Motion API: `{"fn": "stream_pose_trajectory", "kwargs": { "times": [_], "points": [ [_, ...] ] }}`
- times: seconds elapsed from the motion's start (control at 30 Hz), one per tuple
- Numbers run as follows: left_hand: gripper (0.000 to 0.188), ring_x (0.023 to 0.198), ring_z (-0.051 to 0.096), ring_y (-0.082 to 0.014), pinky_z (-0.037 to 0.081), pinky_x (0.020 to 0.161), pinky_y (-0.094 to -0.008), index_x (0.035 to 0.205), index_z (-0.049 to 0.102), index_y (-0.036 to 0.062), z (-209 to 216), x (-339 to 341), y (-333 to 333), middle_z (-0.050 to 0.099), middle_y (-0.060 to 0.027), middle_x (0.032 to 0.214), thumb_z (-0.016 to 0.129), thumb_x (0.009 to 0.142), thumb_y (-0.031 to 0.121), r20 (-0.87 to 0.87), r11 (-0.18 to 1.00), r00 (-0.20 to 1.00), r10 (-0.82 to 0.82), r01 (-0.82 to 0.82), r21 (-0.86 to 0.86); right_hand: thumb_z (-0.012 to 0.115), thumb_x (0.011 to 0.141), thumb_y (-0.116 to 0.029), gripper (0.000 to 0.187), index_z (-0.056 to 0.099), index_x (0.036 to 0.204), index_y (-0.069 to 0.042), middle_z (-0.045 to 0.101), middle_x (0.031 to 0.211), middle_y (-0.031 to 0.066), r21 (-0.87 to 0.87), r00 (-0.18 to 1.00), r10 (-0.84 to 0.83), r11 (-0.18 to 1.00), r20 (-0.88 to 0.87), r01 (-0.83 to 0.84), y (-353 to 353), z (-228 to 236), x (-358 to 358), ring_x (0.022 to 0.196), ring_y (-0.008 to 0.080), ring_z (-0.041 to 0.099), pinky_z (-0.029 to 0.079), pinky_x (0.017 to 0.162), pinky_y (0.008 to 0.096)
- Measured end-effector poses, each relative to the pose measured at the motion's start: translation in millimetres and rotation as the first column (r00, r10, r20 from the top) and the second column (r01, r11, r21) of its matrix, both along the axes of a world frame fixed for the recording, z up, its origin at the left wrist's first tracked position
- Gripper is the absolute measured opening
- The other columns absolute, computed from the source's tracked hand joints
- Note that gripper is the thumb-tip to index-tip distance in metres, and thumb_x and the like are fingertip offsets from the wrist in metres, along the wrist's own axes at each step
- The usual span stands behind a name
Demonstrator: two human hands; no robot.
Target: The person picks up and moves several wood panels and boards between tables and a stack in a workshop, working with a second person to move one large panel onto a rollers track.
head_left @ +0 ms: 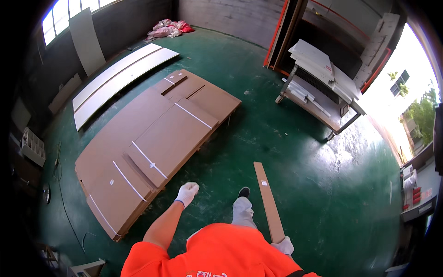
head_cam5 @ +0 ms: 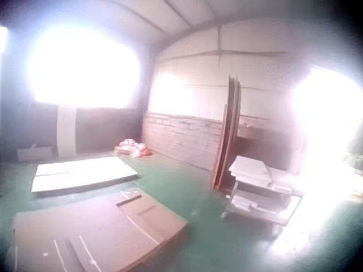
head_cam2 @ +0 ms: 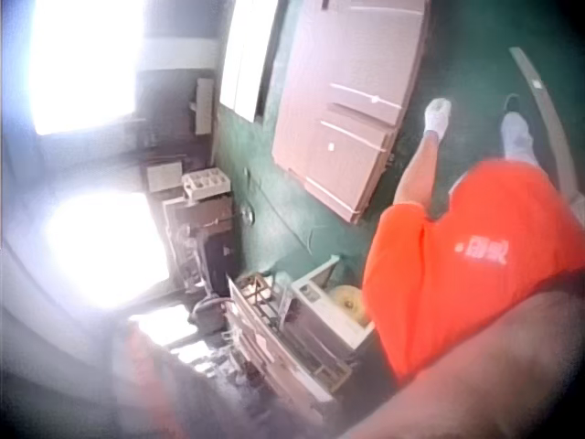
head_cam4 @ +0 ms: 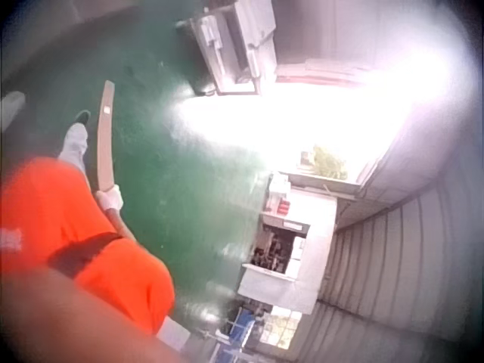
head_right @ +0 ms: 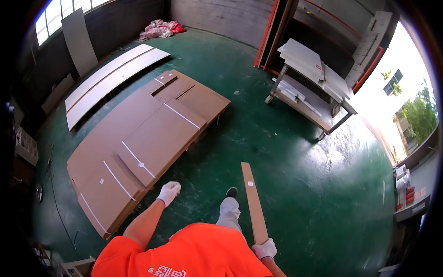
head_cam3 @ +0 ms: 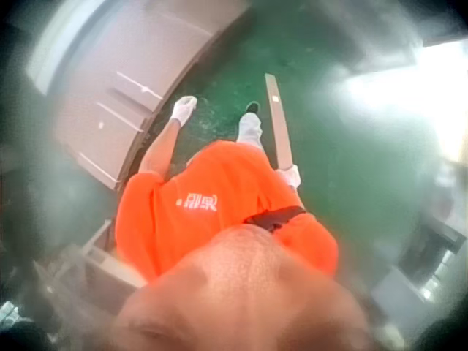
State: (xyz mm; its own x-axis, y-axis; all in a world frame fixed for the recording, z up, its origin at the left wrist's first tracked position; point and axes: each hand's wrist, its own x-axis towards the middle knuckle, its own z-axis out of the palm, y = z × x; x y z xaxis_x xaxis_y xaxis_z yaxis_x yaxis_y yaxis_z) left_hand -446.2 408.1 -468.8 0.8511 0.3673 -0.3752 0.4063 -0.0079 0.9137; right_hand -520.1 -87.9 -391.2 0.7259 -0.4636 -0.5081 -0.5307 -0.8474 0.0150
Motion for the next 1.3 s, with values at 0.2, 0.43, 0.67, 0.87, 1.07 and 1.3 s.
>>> {"fn": "stream_pose_trajectory", "kwargs": {
  "times": [0.2,0.43,0.67,0.87,1.07,1.3],
  "points": [
    [0.023,0.065,0.059,-0.0141,0.048,0.061,-0.0313,0.091,0.07,0.0015,-53,131,34,0.063,-0.0037,0.072,0.064,0.091,0.024,-0.148,0.966,0.959,0.243,-0.252,-0.052,0.08,0.063,-0.04,0.069,0.056,0.117,-0.005,0.067,0.114,0.0188,0.046,0.974,0.218,0.974,0.056,-0.22,29,4,249,0.105,0.0363,0.067,0.055,0.09,0.0442],
    [0.04,0.089,0.069,-0.0401,0.05,0.083,-0.0472,0.088,0.072,-0.0039,-172,23,-22,0.07,-0.025,0.086,0.054,0.086,0.031,-0.693,0.968,0.678,0.245,-0.208,0.14,0.079,0.06,-0.038,0.071,0.057,0.118,-0.004,0.067,0.114,0.0183,0.15,0.856,0.497,0.844,0.14,-0.514,110,24,527,0.105,0.0357,0.068,0.055,0.09,0.043],
    [0.034,0.092,0.069,-0.0317,0.055,0.078,-0.0402,0.104,0.07,-0.0014,-168,114,-101,0.072,-0.0141,0.097,0.06,0.088,0.027,-0.949,0.865,0.289,0.13,-0.501,-0.034,0.081,0.059,-0.04,0.07,0.06,0.115,-0.004,0.07,0.11,0.0197,0.098,0.733,0.652,0.73,0.196,-0.676,234,-16,790,0.104,0.0358,0.068,0.054,0.09,0.0433],
    [0.028,0.077,0.066,-0.0197,0.054,0.069,-0.0335,0.105,0.068,-0.0014,-105,394,-69,0.07,-0.0075,0.092,0.065,0.091,0.023,-0.629,0.634,0.59,0.506,-0.749,-0.192,0.08,0.061,-0.041,0.073,0.056,0.12,-0.005,0.066,0.12,0.0201,0.135,0.661,0.744,0.648,0.097,-0.749,387,-31,976,0.111,0.0363,0.065,0.053,0.094,0.0439],
    [0.029,0.073,0.065,-0.0165,0.052,0.059,-0.0286,0.115,0.058,-0.0017,-43,521,-73,0.066,-0.0089,0.092,0.062,0.098,0.021,-0.585,0.158,0.297,0.754,-0.948,-0.277,0.08,0.062,-0.042,0.078,0.054,0.125,-0.004,0.063,0.125,0.0204,0.145,0.574,0.813,0.559,0.099,-0.816,517,-59,1101,0.114,0.0361,0.064,0.053,0.096,0.0429],
    [0.012,0.055,0.055,-0.0193,0.043,0.048,-0.0321,0.084,0.056,0.0061,-39,566,-221,0.056,-0.0058,0.07,0.056,0.093,0.014,-0.827,-0.136,0.018,0.561,-0.984,-0.114,0.081,0.062,-0.04,0.08,0.052,0.126,-0.002,0.064,0.123,0.0207,0.165,0.516,0.856,0.505,0.033,-0.847,547,-66,1183,0.108,0.0356,0.067,0.055,0.092,0.0427]
  ]
}}
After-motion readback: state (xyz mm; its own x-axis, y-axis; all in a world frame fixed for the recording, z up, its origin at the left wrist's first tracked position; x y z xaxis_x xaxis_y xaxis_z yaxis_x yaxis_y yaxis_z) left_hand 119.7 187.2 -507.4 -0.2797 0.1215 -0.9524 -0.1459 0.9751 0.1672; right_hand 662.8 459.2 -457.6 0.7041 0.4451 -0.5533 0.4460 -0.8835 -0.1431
